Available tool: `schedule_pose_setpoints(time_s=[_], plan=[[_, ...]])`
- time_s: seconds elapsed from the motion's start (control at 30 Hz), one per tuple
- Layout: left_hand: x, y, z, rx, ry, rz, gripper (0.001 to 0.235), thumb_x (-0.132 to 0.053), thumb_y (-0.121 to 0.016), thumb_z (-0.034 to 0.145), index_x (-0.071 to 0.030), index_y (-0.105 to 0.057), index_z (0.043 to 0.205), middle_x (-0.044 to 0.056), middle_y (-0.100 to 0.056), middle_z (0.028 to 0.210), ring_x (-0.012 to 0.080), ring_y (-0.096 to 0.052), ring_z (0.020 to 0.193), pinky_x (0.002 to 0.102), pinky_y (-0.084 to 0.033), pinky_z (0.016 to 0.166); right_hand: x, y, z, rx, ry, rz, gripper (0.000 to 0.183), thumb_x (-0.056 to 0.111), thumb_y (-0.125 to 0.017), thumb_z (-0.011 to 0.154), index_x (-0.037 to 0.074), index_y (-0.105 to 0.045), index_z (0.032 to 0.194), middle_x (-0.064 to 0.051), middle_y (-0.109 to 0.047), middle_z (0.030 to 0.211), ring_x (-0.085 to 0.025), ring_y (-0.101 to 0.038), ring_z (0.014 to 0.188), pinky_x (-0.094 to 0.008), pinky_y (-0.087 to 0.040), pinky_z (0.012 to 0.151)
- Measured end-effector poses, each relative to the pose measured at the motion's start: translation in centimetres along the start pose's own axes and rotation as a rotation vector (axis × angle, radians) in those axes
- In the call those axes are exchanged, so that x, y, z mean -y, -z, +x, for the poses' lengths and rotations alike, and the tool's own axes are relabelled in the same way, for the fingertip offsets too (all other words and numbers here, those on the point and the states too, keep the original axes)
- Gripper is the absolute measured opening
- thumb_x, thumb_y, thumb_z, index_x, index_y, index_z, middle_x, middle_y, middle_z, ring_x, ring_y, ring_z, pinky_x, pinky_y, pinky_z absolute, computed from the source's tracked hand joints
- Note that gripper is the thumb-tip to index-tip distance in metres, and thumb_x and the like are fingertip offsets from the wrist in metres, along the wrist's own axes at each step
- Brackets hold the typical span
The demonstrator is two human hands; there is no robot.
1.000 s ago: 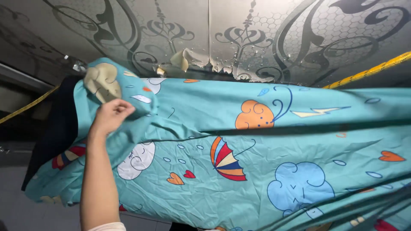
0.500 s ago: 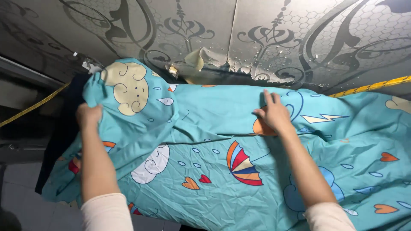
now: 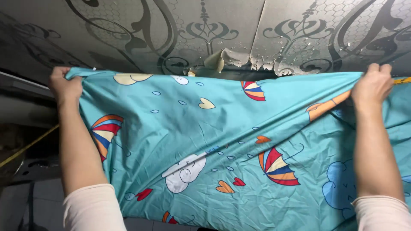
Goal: Ironing a piece of patterned blue fabric on an ironing board.
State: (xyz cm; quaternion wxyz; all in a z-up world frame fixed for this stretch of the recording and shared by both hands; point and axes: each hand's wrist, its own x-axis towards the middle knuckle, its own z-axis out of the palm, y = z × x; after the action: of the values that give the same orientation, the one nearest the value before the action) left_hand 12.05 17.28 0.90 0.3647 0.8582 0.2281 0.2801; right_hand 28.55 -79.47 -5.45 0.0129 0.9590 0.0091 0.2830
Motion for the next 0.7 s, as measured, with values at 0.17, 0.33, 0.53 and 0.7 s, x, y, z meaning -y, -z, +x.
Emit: schedule_pose_setpoints(time_s=[0.17,0.33,0.53,0.7], plan=[[1.4,0.4,-3.9,0.078,0.149,0.35,0.092,-0.025,-0.096,0.07,-0.001,-0.049,0.145,0.029,-0.053,0.136,0.0397,-0.055,0.12,0.049,-0.047,0.097,11.4,10.2,-6.1,-0.041,0.051,0.378,0.02,0.008,-0.074,0.101,-0.002,-0.061,0.112,-0.021,-0.061,0.109,-0.041,-0.062,0.103,-0.049,-0.049,0.087],[2.6,1.3,-9.9,0.219,0.517,0.457,0.108,-0.059,-0.089,0.07,-0.006,-0.043,0.152,0.029,-0.043,0.152,0.0451,-0.047,0.134,0.055,-0.043,0.107,22.7,15.2,-15.6,0.064,0.078,0.577,0.043,0.023,-0.081,0.088,-0.002,-0.065,0.118,-0.019,-0.065,0.109,-0.04,-0.062,0.101,-0.048,-0.05,0.087],[4.8,-2.5,-16.7,0.229,0.405,0.648,0.102,-0.066,-0.087,0.068,-0.001,-0.051,0.138,0.033,-0.047,0.144,0.0483,-0.047,0.133,0.054,-0.042,0.107,26.6,11.0,-18.8,0.339,0.03,0.651,0.055,0.021,-0.082,0.079,0.0,-0.062,0.125,-0.019,-0.062,0.104,-0.04,-0.063,0.095,-0.046,-0.053,0.077],[6.0,-4.2,-16.7,0.21,0.471,0.664,0.038,-0.038,-0.064,0.106,-0.002,-0.062,0.119,0.031,-0.066,0.135,0.0485,-0.062,0.125,0.055,-0.05,0.104,20.3,7.0,-15.2,0.163,0.218,0.623,0.029,-0.003,-0.068,0.08,0.004,-0.067,0.108,-0.017,-0.06,0.094,-0.039,-0.061,0.092,-0.048,-0.051,0.079]])
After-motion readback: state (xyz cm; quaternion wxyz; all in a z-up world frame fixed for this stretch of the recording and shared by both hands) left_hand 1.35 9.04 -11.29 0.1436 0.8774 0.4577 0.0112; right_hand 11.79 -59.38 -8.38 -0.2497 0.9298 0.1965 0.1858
